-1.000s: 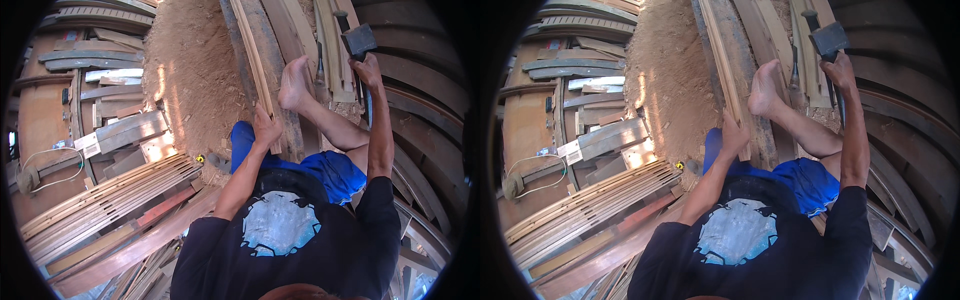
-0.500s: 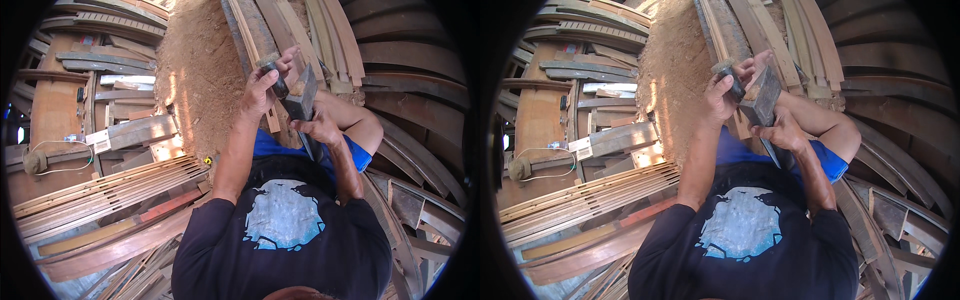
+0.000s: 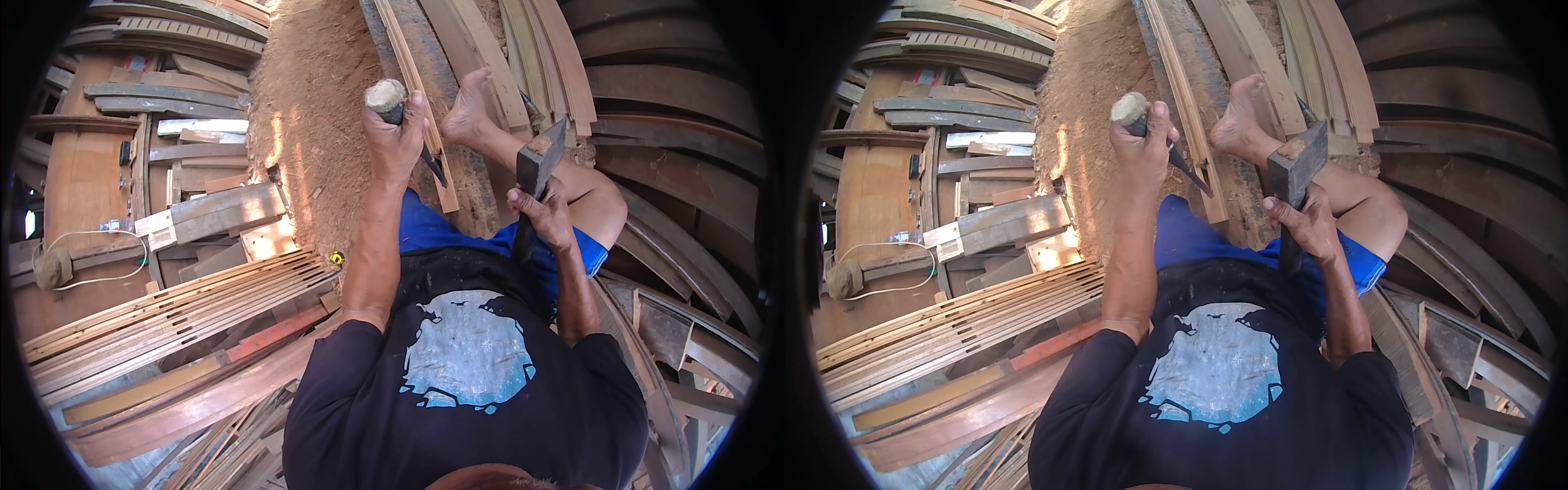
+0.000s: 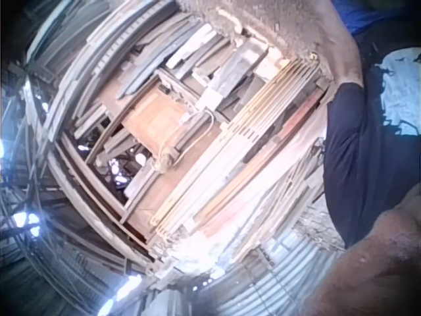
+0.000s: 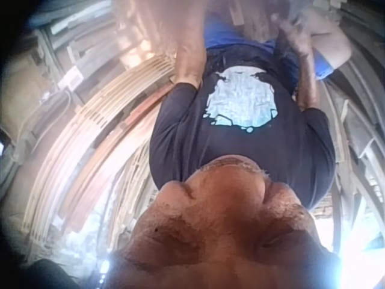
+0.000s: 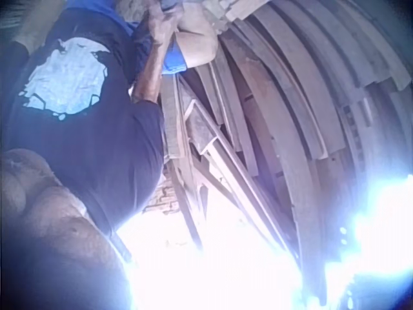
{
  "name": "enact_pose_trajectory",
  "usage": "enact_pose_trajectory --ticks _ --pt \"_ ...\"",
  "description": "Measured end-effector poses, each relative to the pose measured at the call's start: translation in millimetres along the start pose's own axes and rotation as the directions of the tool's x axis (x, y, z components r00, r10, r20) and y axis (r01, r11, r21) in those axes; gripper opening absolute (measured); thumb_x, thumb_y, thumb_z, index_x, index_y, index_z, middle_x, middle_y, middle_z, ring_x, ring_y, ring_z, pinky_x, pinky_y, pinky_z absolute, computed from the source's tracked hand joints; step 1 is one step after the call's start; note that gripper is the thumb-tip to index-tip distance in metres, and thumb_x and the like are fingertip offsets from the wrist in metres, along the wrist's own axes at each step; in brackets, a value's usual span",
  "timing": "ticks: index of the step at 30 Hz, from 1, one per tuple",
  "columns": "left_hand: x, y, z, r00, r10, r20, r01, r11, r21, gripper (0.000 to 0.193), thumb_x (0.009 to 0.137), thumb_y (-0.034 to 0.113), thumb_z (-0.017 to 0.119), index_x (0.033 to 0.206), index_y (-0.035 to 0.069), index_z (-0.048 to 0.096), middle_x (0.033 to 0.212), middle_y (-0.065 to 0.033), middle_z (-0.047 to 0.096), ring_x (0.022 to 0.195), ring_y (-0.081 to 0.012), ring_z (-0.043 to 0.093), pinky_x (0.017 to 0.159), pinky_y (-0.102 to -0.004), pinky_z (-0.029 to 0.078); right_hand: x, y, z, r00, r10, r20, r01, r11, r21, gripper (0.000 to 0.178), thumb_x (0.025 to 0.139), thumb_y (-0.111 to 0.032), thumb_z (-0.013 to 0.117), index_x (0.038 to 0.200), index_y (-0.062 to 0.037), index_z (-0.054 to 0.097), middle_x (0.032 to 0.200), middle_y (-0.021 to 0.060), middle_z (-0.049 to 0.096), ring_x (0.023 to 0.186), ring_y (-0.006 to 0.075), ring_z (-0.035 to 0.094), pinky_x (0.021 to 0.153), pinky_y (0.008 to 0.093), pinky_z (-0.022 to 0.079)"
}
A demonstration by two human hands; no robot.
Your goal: The person uses a chisel and mallet to carve a groove along a wooden plank. They repeatedly strike the chisel to remove wood, then inspect the groove and move the plank aside.
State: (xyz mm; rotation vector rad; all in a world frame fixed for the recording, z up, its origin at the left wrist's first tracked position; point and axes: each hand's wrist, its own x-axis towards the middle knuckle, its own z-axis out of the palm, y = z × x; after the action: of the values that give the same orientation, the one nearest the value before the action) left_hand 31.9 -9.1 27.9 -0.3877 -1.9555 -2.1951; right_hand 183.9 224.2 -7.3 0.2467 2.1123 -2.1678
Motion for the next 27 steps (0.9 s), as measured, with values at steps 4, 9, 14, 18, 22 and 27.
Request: enact_pose_trajectory --ticks 4,9,14,18,22,27 --pt "2.1 -6.0 -0.4 0.997 -0.016 -0.077 0.002 0.985 -0.174 0.024 0.100 0.020 0.067 0.113 0.002 0.056 0.088 -0.0021 0.059 0.077 -0.0117 0.061 0.069 -0.0256 0.051 -1.0 0.0 5.0 1.000 0.004 -0.012 -0.005 0.997 -0.079 0.038 0.086 -0.035 0.083 0.092 -0.0020 0.064 0.074 0.0032 0.064 0.068 0.0119 0.062 0.063 0.0276 0.049" --pt "3.5 5.1 -13.7 0.984 -0.089 0.152 0.071 0.990 0.118 0.035 0.094 0.019 0.074 0.117 -0.001 0.056 0.106 -0.0067 0.062 0.090 -0.0135 0.060 0.074 -0.0337 0.052 -6.1 4.1 4.5 1.000 -0.011 0.008 0.012 0.991 -0.135 0.037 0.086 -0.033 0.083 0.094 -0.0025 0.063 0.079 0.0032 0.065 0.072 0.0118 0.063 0.066 0.0275 0.050" --pt "-3.6 2.1 -17.2 0.976 0.070 0.205 -0.165 0.855 0.492 0.020 0.098 0.014 0.068 0.103 0.002 0.053 0.077 -0.0045 0.063 0.076 -0.0117 0.064 0.067 -0.0286 0.054 -13.9 2.7 6.0 0.988 0.054 0.143 -0.065 0.995 0.077 0.031 0.089 -0.025 0.080 0.098 -0.0005 0.063 0.078 0.0009 0.063 0.075 0.0109 0.059 0.068 0.0278 0.048" --pt "-13.2 11.2 1.0 0.990 -0.041 0.135 0.043 0.999 -0.011 0.019 0.095 0.009 0.066 0.091 0.008 0.047 0.069 -0.0025 0.057 0.060 -0.0109 0.058 0.056 -0.0279 0.048 -6.1 -17.7 11.1 0.999 -0.022 -0.036 0.019 0.996 -0.082 0.028 0.090 -0.021 0.079 0.099 -0.0005 0.064 0.080 0.0012 0.065 0.076 0.0108 0.061 0.070 0.0262 0.049" --pt "-10.2 -23.8 6.8 0.975 -0.123 0.183 0.101 0.987 0.123 0.012 0.082 0.003 0.068 0.083 0.003 0.056 0.066 -0.0015 0.059 0.054 -0.0105 0.056 0.051 -0.0300 0.047 13.4 -107.2 29.1 0.905 -0.394 -0.163 0.369 0.915 -0.163 0.026 0.090 -0.022 0.080 0.096 0.0002 0.067 0.080 0.0034 0.069 0.072 0.0097 0.064 0.066 0.0255 0.051" --pt "-22.1 -39.5 13.7 0.968 -0.049 0.246 0.011 0.988 0.152 0.011 0.084 0.003 0.069 0.088 0.002 0.059 0.070 -0.0041 0.062 0.064 -0.0105 0.060 0.058 -0.0300 0.049 32.7 -180.6 43.1 0.863 -0.506 -0.012 0.478 0.823 -0.305 0.024 0.094 -0.021 0.075 0.097 0.0015 0.068 0.080 0.0004 0.068 0.072 0.0111 0.064 0.066 0.0266 0.051"
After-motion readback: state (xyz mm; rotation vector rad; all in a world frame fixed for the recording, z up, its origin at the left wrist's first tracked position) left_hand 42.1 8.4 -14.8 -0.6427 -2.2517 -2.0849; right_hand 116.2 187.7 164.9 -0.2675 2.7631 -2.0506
